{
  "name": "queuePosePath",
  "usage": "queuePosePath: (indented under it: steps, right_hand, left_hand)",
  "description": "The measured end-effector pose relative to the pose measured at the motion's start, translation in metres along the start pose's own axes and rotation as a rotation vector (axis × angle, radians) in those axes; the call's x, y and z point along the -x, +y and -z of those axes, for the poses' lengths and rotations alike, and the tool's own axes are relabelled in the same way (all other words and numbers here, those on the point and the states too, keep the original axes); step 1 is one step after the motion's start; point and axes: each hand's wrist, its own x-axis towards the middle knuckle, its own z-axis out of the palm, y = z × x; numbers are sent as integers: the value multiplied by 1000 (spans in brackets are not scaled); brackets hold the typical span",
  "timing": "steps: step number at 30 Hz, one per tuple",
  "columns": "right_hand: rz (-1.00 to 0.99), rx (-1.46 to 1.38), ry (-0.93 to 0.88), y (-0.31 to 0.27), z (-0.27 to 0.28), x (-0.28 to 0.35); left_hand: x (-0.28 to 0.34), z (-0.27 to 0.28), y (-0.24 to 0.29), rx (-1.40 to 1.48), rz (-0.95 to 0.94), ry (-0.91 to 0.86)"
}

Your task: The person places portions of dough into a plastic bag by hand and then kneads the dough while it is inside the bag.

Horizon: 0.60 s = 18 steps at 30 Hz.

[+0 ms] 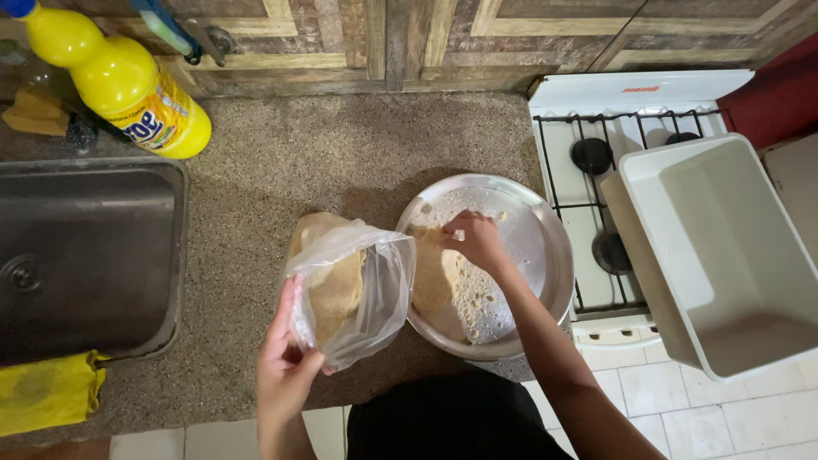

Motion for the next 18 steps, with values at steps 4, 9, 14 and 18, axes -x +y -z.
queuePosePath:
  steps: [4,9,14,18]
  right_hand:
    - [-143,-14,-27,-19,25,15]
    - [-136,-79,90,-23,46,34]
    - [31,-5,53,-35,65,57]
    - [211,115,82,-65,93,77]
  left_hand:
    - [3,-1,-1,-21,4,55]
    - [4,1,-7,47,-39,20]
    - [2,-4,1,-45,-51,20]
    - [2,-3,-3,-11,-29,8]
